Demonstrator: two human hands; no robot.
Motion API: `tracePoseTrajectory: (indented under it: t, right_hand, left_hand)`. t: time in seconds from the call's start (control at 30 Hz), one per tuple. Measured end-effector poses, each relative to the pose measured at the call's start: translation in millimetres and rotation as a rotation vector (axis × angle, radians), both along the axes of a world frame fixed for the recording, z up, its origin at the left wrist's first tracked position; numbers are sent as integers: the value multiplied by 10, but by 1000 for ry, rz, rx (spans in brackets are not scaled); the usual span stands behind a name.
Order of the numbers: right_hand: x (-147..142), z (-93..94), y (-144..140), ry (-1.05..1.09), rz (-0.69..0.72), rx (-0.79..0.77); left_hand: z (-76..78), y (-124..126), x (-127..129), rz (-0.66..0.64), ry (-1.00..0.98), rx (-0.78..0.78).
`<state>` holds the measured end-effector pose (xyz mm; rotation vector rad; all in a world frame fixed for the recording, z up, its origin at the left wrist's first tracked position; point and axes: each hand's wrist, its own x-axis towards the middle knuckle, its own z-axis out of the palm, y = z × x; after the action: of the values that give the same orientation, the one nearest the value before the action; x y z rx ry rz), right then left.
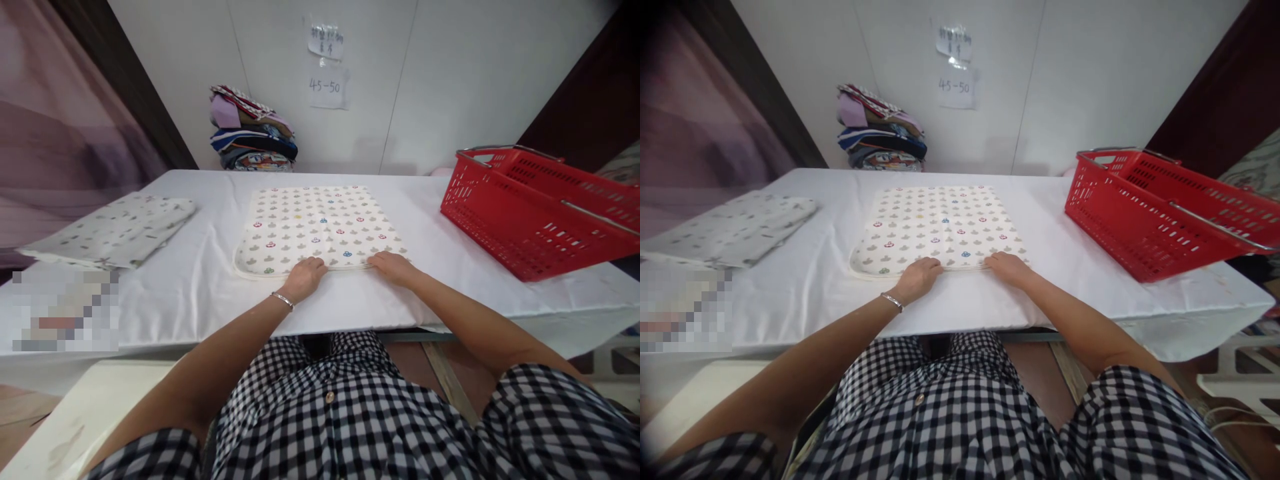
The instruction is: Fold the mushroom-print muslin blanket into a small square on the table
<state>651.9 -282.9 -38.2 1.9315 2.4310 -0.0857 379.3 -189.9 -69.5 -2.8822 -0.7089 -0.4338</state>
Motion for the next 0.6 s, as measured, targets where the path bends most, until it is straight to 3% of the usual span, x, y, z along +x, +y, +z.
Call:
tracePoseTrajectory:
  t: [0.13,0.3,0.47,0.6]
  right_hand:
    - [3,-4,-2,-30,-34,15]
    - [35,-76,-7,-29,52,91]
    - [52,-116,-44,121,35,100]
    - [24,-99,-91,69,108,122]
  left_hand:
    - [4,-16,3,10,-1,8]
    - [61,-64,9,20,20,-14]
    - [135,-115,46,45,83,-21]
    - [168,-132,126,1,157,5]
